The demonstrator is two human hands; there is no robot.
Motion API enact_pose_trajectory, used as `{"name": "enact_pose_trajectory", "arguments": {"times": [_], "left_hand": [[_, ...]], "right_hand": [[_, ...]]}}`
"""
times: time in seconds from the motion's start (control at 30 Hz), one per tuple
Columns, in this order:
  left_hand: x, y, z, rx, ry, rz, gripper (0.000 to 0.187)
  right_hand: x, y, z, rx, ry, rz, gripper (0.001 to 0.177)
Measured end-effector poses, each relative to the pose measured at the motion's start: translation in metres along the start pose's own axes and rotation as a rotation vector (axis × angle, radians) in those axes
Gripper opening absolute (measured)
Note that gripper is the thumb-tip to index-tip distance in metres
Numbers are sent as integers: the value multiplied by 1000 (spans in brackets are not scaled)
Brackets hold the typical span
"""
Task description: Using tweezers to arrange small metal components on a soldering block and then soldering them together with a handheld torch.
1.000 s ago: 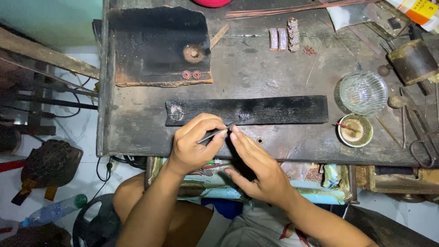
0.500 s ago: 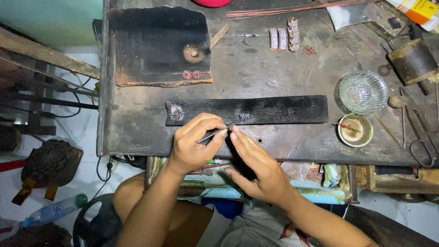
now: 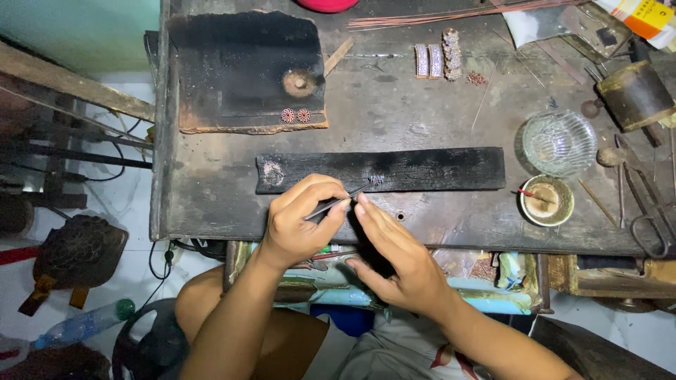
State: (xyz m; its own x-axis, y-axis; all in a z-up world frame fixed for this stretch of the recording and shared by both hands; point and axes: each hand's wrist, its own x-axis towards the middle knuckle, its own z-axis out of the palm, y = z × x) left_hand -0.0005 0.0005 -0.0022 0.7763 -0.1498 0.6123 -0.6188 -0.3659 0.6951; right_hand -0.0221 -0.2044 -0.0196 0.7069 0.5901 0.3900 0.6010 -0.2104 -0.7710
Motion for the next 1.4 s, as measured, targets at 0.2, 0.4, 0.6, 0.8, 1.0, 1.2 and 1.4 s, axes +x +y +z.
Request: {"name": "enact_pose_trajectory", "arguments": {"times": [0.2, 0.4, 0.6, 0.8, 1.0, 1.2, 1.4], "left_hand": [[0, 0, 0, -3, -1, 0, 5], [0, 0, 0, -1, -1, 5, 6], [1, 1, 0, 1, -2, 0, 6], [1, 1, 0, 4, 0, 5, 5], [0, 4, 0, 3, 39, 31, 5], [-6, 11, 1, -16, -65, 55, 1], [-15, 9, -2, 154, -75, 40, 6]], "right_hand": [[0, 0, 0, 0, -3, 1, 69], [-1, 0, 0, -7, -5, 3, 69], [0, -1, -1, 0, -2, 2, 68], [-1, 0, 0, 5, 4, -1, 67], [-3, 2, 2, 0, 37, -26, 65], [1, -3, 0, 23, 251, -167, 12], [-12, 6, 12, 84, 381, -190, 13]]}}
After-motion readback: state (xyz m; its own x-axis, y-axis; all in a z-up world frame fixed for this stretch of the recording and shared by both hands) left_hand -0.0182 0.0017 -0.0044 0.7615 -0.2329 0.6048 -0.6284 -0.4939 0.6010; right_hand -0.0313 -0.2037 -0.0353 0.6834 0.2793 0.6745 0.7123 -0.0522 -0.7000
